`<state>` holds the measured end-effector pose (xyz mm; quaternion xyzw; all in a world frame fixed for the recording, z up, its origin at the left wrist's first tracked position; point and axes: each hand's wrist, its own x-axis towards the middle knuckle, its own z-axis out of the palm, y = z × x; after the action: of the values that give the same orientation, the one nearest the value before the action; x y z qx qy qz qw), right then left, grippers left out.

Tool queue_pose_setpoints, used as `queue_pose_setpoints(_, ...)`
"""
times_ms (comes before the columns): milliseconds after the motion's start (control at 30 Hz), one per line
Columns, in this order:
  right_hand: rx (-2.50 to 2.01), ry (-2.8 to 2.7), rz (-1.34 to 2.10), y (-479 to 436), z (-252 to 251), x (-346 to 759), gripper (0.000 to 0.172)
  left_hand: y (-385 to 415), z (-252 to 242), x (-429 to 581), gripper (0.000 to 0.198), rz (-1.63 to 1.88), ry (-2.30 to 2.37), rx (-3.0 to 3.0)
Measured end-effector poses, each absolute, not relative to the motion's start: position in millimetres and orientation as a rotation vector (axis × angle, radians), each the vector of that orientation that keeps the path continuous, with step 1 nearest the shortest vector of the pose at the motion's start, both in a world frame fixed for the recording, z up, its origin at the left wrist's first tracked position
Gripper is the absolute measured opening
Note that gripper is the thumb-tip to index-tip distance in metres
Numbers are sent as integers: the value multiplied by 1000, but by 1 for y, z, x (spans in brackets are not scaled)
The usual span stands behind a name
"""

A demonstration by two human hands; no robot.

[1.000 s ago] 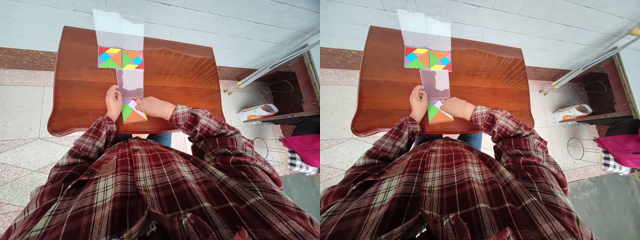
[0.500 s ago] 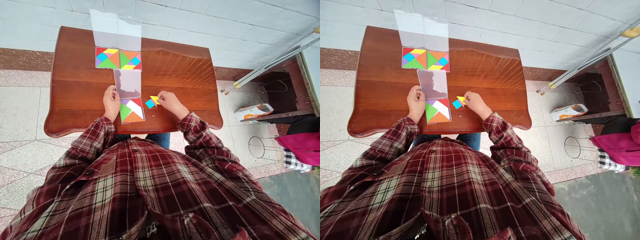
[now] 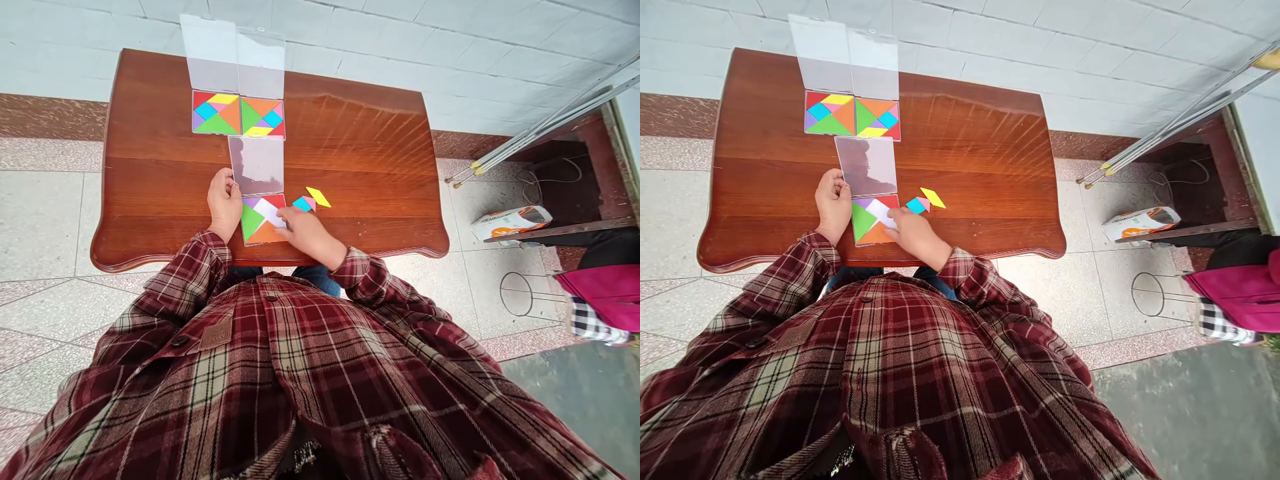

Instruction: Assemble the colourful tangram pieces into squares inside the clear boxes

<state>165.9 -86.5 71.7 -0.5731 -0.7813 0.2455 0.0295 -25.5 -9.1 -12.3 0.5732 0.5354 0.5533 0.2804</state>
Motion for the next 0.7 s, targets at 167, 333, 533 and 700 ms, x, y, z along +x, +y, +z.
queue_pose_setpoints(167, -1950, -2394, 793, -92, 67, 141, 42, -8, -19, -27, 17, 1476, 1477, 1521)
queue_pose_setpoints(333, -1875, -2331, 993, -82, 61, 145, 26, -5, -25, -29, 19, 1482, 1484, 1513)
queue_pose_setpoints(533, -1543, -2011, 1294, -73, 55, 180, 17, -8, -15, -26, 18, 1494, 1418, 1516)
queue_pose_setpoints(700, -1794, -1544, 1035, -57, 51, 242, 8, -8, -15, -26, 19, 1495, 1417, 1510)
